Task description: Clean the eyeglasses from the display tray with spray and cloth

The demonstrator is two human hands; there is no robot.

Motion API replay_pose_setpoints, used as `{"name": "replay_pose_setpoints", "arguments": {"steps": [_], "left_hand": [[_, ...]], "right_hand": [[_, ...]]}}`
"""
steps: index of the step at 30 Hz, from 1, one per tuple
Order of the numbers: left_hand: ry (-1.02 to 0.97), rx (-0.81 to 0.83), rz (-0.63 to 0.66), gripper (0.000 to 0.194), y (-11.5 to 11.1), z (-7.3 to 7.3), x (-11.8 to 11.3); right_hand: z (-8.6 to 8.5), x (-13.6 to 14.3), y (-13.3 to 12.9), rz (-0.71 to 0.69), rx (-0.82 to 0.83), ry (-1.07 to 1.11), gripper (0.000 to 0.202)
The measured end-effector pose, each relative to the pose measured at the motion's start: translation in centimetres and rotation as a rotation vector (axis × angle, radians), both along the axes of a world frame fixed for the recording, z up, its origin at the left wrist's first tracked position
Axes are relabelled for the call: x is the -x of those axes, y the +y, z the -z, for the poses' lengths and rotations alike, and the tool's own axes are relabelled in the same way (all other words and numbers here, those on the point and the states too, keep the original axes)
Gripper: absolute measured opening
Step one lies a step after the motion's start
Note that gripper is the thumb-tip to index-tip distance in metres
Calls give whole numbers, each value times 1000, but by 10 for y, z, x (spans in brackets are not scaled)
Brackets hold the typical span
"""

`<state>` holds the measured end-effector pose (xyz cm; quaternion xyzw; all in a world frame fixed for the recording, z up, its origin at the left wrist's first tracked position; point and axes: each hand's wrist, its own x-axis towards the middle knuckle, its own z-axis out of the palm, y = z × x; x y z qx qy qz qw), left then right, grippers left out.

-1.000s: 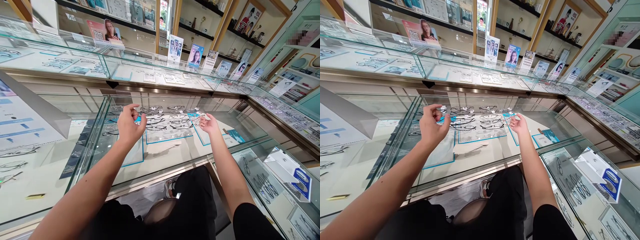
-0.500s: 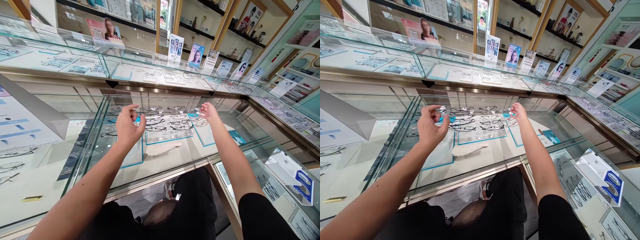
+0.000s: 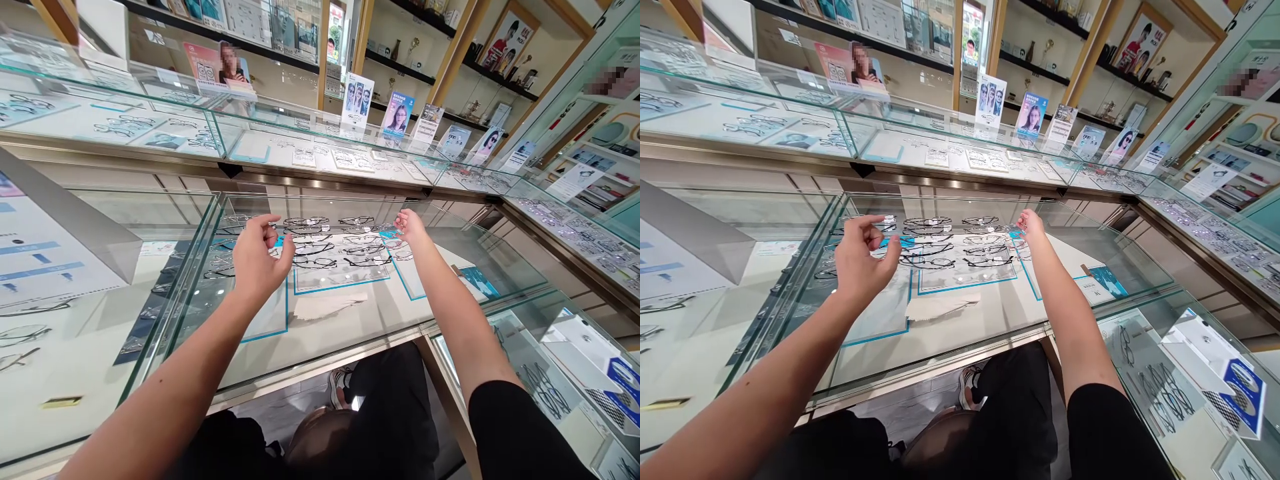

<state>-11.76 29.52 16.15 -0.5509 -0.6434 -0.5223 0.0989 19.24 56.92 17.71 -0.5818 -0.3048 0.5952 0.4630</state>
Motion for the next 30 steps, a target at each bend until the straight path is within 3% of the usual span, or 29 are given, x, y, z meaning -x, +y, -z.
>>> {"name": "replay_pose_setpoints", "arguments": {"steps": [8,17,24,30], "left_hand": [[-11,25,-17,43,0,-1,0],[-55,18,-12,42,1,-3,-1],[-151,7,53,35,1,-5,0],[-385,112,238,17,8,-3,5]], "right_hand": [[-3,-1,-4,-1,-41,43,14],[-52,-6,-31,-81,-176,127,10],[-78,43,-90,-336,-355,298,10],[-69,95,-138,-538,-331,477,6]]}}
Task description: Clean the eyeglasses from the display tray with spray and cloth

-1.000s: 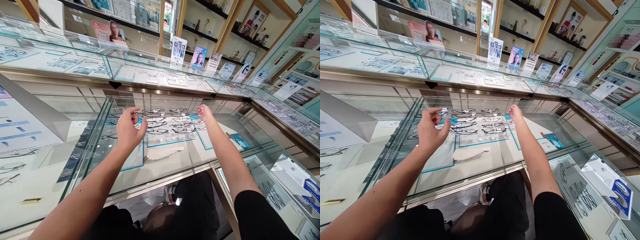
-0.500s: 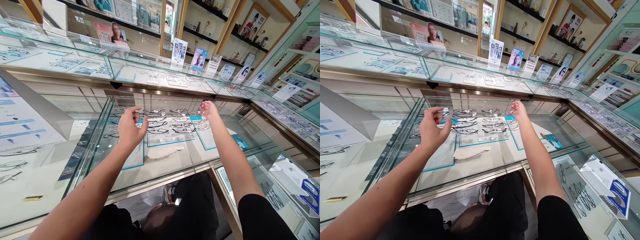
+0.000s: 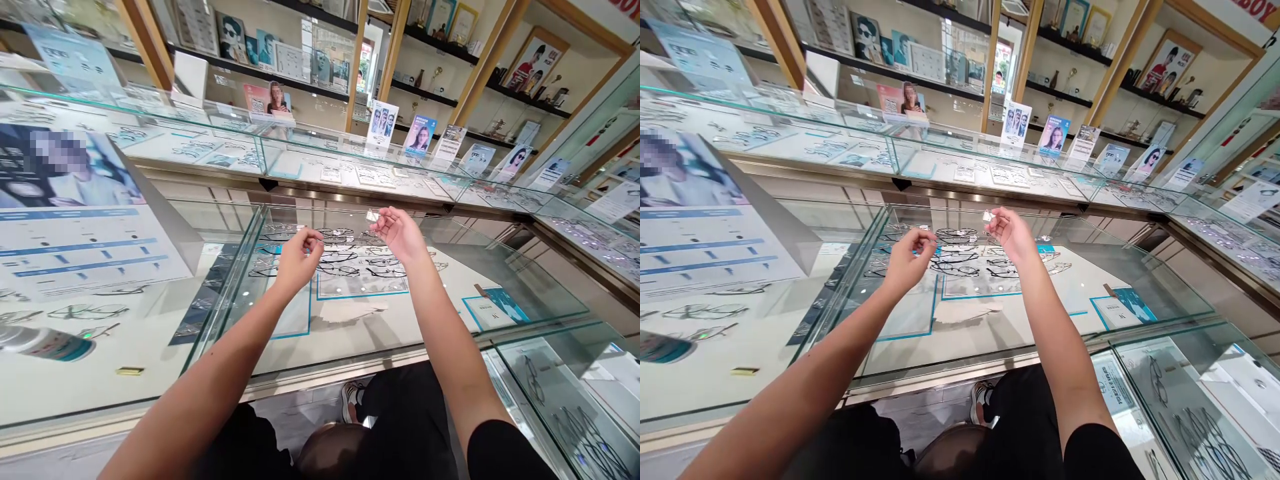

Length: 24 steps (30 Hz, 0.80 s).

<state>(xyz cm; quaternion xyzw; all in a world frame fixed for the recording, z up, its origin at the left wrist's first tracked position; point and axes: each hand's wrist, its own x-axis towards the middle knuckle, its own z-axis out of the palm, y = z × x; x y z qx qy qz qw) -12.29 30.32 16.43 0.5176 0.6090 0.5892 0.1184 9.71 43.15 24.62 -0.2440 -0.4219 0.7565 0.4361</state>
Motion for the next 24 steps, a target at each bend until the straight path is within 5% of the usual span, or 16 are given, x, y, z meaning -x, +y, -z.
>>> {"name": "replay_pose_setpoints", "arguments": {"steps": [6,11,24], "left_hand": [[-376,176,326,38,8,6,0],[-473,267,482,52,5,6,-5],[-538,209,498,45,3,7,-5]], "right_hand": [[27,33,-23,-156,36,65,24],[40,37,-34,-238,171,164,27],[52,38,-37,-343,36,176,21]]}}
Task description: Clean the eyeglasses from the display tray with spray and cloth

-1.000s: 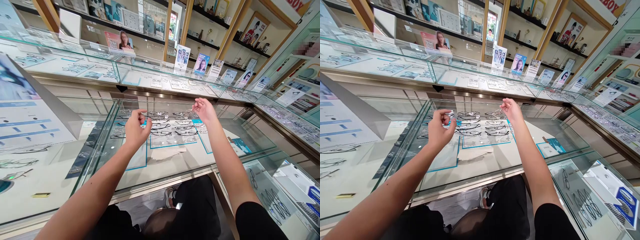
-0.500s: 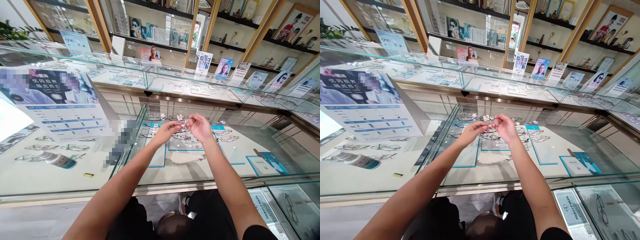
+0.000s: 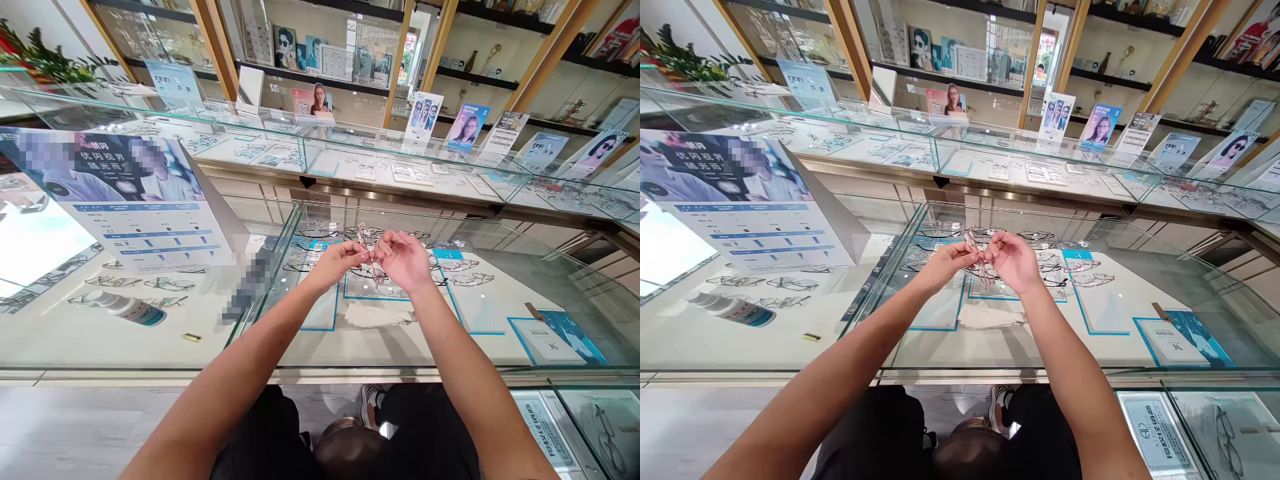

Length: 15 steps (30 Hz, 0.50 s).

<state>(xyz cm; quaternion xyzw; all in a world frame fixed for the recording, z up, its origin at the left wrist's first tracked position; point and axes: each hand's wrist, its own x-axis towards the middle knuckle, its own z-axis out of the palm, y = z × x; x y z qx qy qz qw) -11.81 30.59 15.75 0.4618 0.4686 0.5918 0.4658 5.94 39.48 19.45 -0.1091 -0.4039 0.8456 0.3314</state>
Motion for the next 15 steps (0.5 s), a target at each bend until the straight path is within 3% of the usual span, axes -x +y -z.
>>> {"name": "replay_pose_setpoints", "arguments": {"steps": [5,9,15], "left_hand": [[10,-42,-30,44,-1,-4,2],[12,-57,-71,43,-1,-7,4],[-3,-71,-67,43,-2,-8,5]], "right_hand": [[3,-3,7,53,-224,-59,24],[9,-4,11,177,-408,-278,21],[19,3,11,107,-475,-409,27]]}}
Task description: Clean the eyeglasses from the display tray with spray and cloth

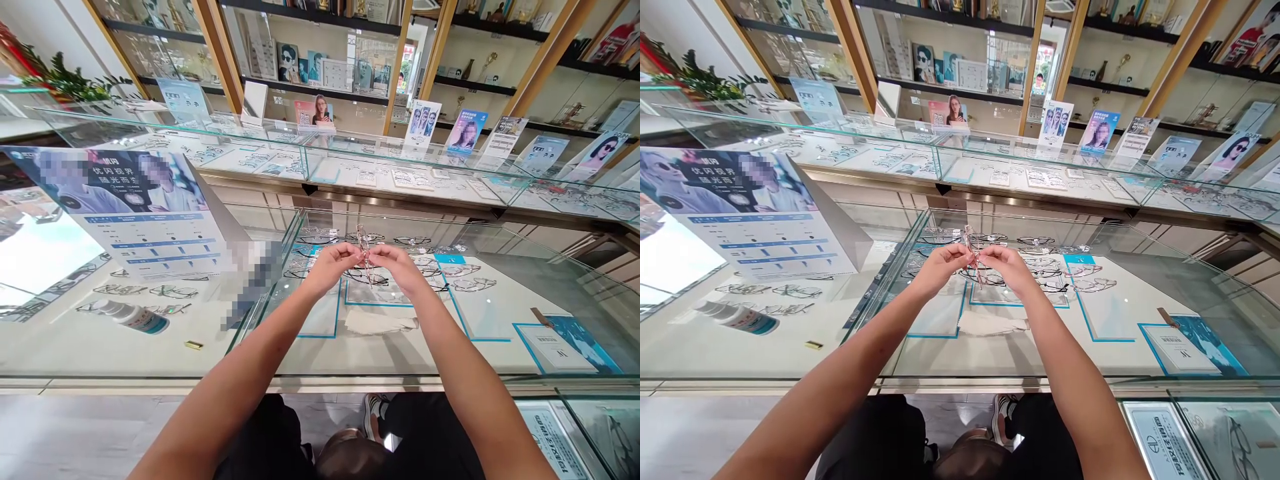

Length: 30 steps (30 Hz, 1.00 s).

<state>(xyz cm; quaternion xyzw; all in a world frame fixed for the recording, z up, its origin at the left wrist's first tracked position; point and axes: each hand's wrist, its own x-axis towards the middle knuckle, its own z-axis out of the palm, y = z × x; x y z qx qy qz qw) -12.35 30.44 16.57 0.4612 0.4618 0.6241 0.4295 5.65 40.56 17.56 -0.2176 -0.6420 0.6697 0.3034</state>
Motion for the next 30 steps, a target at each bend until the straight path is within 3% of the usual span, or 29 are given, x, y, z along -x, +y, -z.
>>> {"name": "replay_pose_setpoints", "arguments": {"steps": [10,30], "left_hand": [[-37,-15,11,43,1,2,0],[11,-35,21,44,2,3,2]], "right_hand": [[11,4,3,-46,78,65,30],[7,4,0,-66,162,85,34]]}}
